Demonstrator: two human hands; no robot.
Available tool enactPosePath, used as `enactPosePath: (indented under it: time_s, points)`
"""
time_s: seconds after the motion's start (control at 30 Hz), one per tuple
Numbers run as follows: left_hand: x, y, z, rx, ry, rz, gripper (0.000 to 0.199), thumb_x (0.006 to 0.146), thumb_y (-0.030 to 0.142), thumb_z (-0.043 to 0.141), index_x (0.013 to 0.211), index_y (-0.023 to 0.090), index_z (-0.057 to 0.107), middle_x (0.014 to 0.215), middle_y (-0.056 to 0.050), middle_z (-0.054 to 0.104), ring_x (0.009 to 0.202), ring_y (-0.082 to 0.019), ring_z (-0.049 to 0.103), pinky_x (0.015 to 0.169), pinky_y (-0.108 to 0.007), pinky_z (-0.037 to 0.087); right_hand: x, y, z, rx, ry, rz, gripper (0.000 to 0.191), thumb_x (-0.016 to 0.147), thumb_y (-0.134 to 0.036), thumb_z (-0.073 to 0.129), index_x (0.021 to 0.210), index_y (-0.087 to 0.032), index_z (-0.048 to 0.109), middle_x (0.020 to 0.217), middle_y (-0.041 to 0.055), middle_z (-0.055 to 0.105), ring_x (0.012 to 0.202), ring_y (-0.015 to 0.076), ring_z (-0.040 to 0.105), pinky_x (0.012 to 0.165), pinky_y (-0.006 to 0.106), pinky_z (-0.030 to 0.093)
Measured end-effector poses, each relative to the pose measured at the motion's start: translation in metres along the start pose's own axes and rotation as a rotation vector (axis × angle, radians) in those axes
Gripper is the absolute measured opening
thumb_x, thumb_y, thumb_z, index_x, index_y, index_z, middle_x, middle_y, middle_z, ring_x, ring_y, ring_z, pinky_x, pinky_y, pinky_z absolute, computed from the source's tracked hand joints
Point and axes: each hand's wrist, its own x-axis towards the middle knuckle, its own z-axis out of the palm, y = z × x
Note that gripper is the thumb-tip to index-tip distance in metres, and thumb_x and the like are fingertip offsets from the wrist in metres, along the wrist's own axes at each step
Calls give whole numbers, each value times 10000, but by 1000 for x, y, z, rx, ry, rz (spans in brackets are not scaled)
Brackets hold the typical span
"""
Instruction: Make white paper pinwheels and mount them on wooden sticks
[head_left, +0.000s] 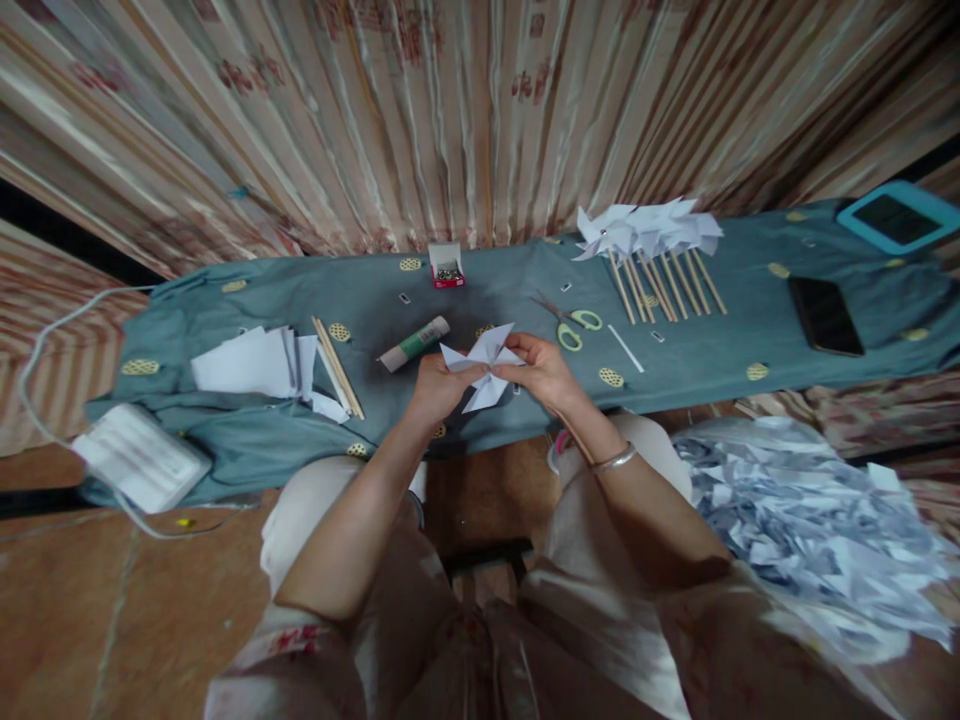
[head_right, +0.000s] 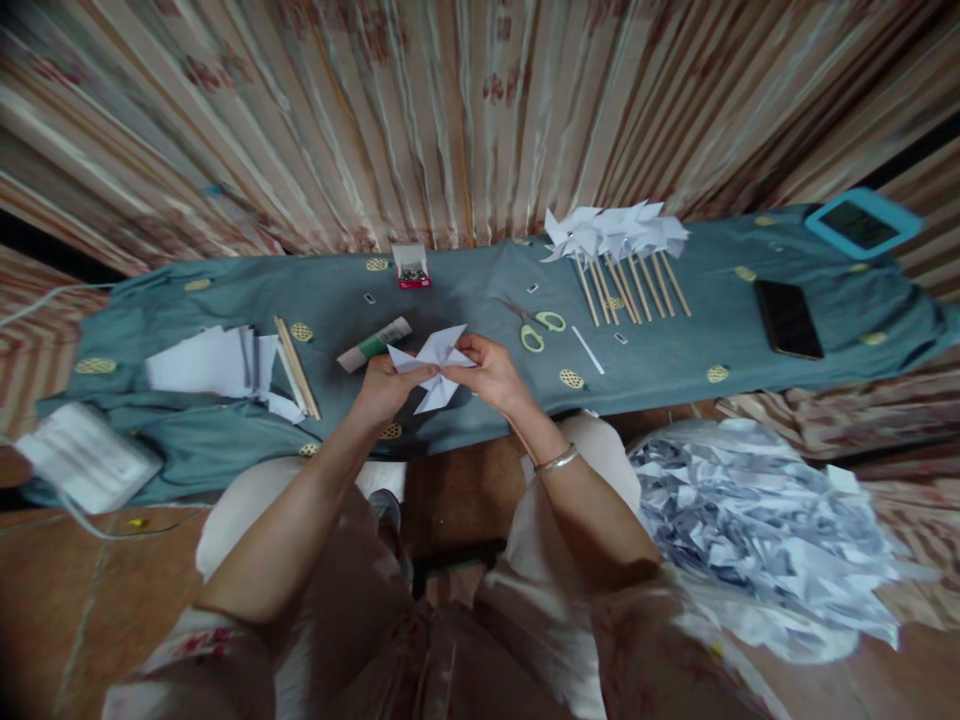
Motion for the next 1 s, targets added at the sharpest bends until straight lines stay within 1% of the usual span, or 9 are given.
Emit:
enactPosePath:
  time_s: [0.2,0.3,0.4,0.5,0.7,0.83,0.9,1.0]
  points:
    - [-1,0,-1,-33,13,-22,139,516,208,782,528,140,662,535,12,634,524,-121,538,539,-240,417,1,0,0,22,-7,23,515,443,-359,921,849,-203,645,789,-13,727,700,147,649,740,305,531]
    - [-1,0,-2,-59,40,-18,134,520,216,774,545,139,667,550,7,645,529,-122,541,551,-244,424,0,-3,0,21,4,12,503,487,-423,913,872,-215,666,781,-12,730,702,143,651,746,299,533]
    - [0,1,-5,-60,74,-15,142,519,227,762,533,141,650,539,11,623,514,-117,523,542,-246,415,0,-6,-2,2,69,-22,454,547,-500,875,859,-224,694,778,-1,733,701,148,645,731,299,529]
    - [0,4,-8,-62,95,-17,150,515,235,753,518,140,636,536,8,610,505,-115,510,526,-245,400,1,-7,-6,3,148,-26,434,566,-529,859,842,-228,710,775,-3,729,692,147,634,712,294,522]
    - [4,6,-14,-106,115,-6,142,514,249,741,538,138,656,554,-5,632,519,-129,534,542,-257,423,3,-8,-4,33,221,-50,478,512,-576,870,811,-235,720,728,-7,706,683,144,610,684,289,516]
    - [6,4,-18,-119,113,70,161,519,278,742,544,143,658,565,-2,643,530,-132,540,558,-262,432,2,-7,2,18,217,-69,469,551,-580,851,844,-236,723,740,-13,700,698,138,608,711,286,518]
    - [7,3,-19,-104,104,108,163,524,283,740,551,143,663,572,-3,647,537,-133,544,563,-263,435,1,-6,7,12,184,-61,467,571,-563,846,884,-240,722,772,-13,713,718,137,625,741,281,522]
    - [6,4,-19,-65,93,128,166,545,292,734,552,143,660,570,-8,643,539,-138,545,558,-265,434,0,-4,15,6,123,-47,467,567,-510,857,920,-242,707,863,-1,748,778,155,664,778,285,530]
